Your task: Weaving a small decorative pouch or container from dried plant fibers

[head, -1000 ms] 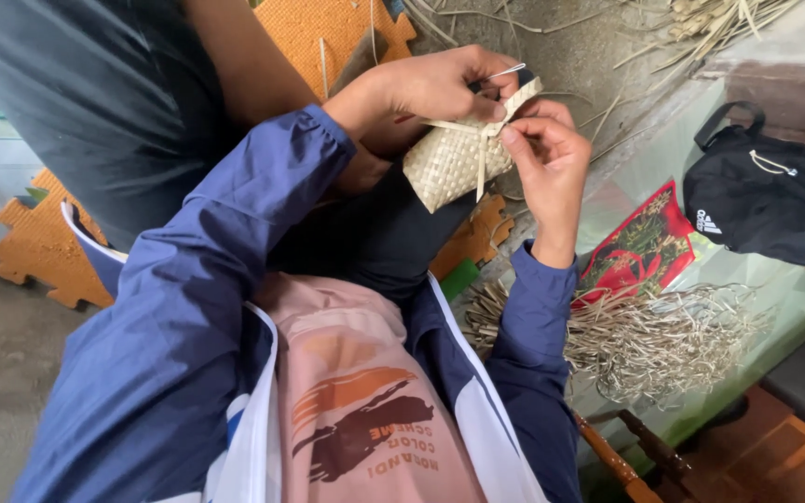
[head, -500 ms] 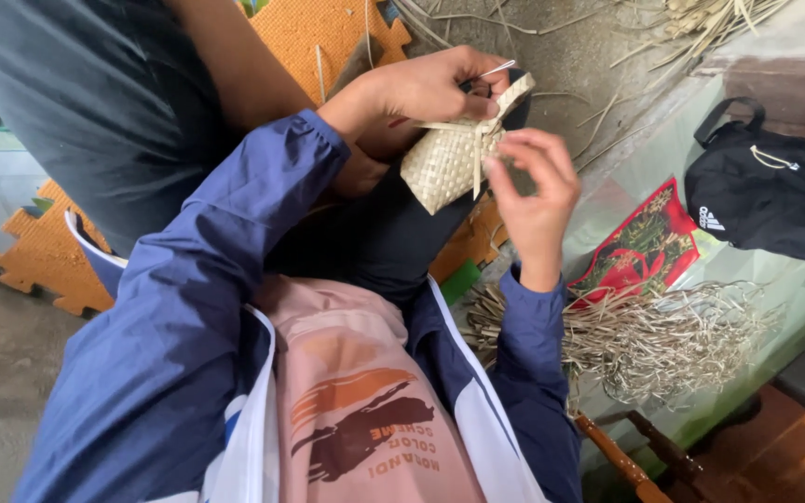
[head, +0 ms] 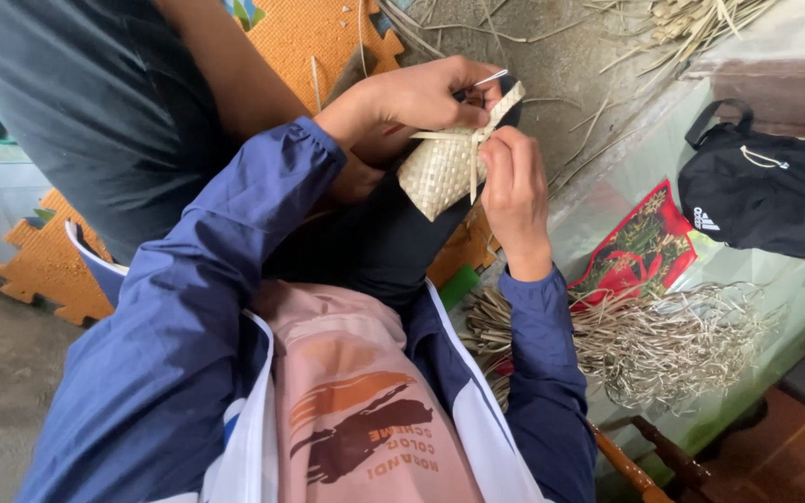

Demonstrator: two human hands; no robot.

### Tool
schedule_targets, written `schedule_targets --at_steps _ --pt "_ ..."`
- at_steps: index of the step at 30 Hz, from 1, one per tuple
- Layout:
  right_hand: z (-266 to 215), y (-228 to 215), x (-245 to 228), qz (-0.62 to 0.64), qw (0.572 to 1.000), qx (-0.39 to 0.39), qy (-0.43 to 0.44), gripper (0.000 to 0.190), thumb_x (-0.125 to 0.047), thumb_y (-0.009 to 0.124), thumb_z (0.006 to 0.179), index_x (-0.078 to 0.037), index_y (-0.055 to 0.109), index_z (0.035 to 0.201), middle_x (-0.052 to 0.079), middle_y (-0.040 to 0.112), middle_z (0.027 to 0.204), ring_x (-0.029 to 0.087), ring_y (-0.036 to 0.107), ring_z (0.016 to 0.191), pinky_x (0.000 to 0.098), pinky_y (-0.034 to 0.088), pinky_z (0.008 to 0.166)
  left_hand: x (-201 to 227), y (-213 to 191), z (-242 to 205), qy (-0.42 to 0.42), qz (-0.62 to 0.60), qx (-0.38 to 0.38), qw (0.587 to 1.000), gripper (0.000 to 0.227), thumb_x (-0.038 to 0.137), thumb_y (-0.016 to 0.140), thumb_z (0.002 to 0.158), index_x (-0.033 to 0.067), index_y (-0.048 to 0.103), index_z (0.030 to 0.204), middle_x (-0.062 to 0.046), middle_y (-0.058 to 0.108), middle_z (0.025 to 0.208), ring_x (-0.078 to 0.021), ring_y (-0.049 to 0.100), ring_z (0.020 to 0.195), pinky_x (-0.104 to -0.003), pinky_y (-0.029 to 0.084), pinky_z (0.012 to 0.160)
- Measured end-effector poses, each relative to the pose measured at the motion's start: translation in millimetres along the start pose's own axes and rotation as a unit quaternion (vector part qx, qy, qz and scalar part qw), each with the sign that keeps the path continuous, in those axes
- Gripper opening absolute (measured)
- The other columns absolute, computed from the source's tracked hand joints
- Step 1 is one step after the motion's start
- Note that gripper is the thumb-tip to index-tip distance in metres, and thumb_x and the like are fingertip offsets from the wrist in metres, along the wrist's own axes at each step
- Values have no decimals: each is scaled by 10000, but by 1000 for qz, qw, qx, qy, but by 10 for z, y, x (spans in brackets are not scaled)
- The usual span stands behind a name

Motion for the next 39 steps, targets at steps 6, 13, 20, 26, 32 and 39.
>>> schedule_targets --at_steps 6,13,20,26,32,39 --pt "-160 194 81 42 997 5 62 159 162 592 918 47 545 1018 170 484 1157 308 527 953 408 475 878 -115 28 -24 -71 30 -11 997 59 57 654 916 33 708 922 5 652 831 -118 579 711 -257 483 662" --pt "-416 290 135 45 998 22 48 238 179 647 846 18 555 996 153 506 1300 334 528 1082 434 488 960 -96 48 -21 -76 60 7 995 62 58 662 907 27 715 899 1 665 791 -119 559 654 -264 481 625" --pt "-483 296 133 57 998 3 29 173 134 617 905 5 528 977 170 515 1411 356 526 1169 458 503 1015 -68 56 -23 -87 92 13 992 106 73 663 924 17 753 917 -10 693 793 -128 577 640 -280 490 623" --pt "-526 297 137 47 999 16 1 132 88 638 950 21 572 1043 179 527 1400 366 544 1192 478 483 1039 49 34 -41 -20 11 -2 1000 36 18 644 892 34 672 910 8 646 865 -116 561 752 -247 484 712" --pt "-541 296 59 2 999 31 19 174 65 734 880 3 654 1022 140 553 1289 342 548 1093 445 504 953 225 105 -8 39 220 64 973 309 145 920 614 112 796 894 -26 718 897 -235 604 909 -376 505 780" --pt "-547 307 28 -27 999 35 17 158 52 746 888 -18 670 1008 104 601 1297 302 549 1039 401 500 926 509 132 -81 21 238 51 970 175 61 881 676 52 733 768 -9 693 710 -217 619 584 -346 485 559"
Point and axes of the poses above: each hand's wrist, its own z-axis towards the middle knuckle, its own y-axis out of the palm, x = y × z, the point moved 3 cm from there along z, towards the middle knuckle
